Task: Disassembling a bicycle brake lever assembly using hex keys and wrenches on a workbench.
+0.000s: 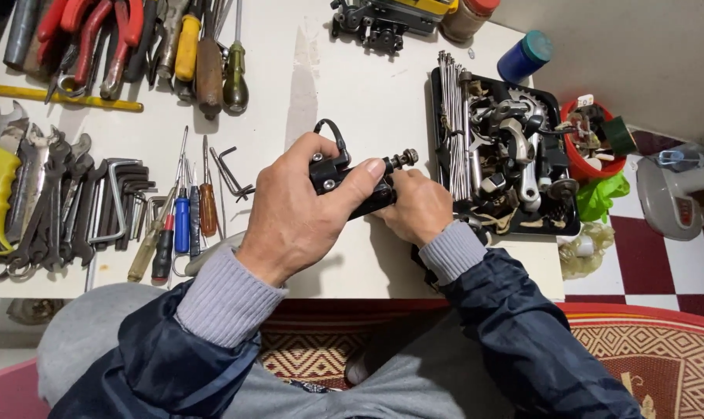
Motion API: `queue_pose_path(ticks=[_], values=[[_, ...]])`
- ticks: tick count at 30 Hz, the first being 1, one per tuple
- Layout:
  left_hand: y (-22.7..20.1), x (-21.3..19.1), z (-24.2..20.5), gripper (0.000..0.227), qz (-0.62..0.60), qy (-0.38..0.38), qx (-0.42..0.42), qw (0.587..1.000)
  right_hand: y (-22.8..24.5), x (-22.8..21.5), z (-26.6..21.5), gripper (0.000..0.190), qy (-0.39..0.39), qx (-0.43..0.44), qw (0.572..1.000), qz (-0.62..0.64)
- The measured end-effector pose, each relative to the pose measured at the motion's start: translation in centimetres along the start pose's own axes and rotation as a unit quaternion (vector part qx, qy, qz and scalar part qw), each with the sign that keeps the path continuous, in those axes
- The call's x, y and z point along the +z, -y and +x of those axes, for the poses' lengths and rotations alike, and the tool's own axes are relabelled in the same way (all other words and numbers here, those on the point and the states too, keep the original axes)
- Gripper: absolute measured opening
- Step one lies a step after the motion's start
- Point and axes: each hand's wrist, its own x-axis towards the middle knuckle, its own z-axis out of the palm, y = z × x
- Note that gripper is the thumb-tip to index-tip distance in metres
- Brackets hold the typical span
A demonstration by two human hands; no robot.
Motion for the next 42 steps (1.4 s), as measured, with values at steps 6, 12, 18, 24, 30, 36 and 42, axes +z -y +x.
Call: queue_pose_path(ticks=[6,12,18,24,30,36,42], values=[[0.0,0.1,0.0,0.044,0.007,0.007,-0.011,1.0,1.4,-2.3,0.1,0.055,0.04,0.046,0.998,0.028],[0.2,0.4,0.2,0.043,0.006,-0.001,-0.02,1.0,1.2,-2.6,0.6,0.021,0.025,0.079,0.995,0.05],[0.2,0.4,0.1,0.042,0.014,0.001,-0.016,1.0,1.1,-6.4,-0.9,0.022,0.103,0.159,0.953,0.235],[-0.1,0.0,0.2,0.052,0.028,0.038,-0.006,0.999,-6.8,-8.1,-4.5,0.025,-0.016,0.071,0.88,0.47],[-2.1,-0.2,-0.7,0.04,0.053,0.072,-0.07,0.994,-15.6,-12.5,-11.7,0.03,-0.124,0.23,0.798,0.542],[-2.4,0.3,-0.9,0.044,0.074,0.069,-0.074,0.992,-24.8,-6.6,-15.0,0.029,-0.164,0.334,0.727,0.577],[-3.0,2.3,-1.3,0.041,0.101,0.103,-0.102,0.984,-26.8,-1.4,-15.6,0.022,-0.098,0.405,0.678,0.605]])
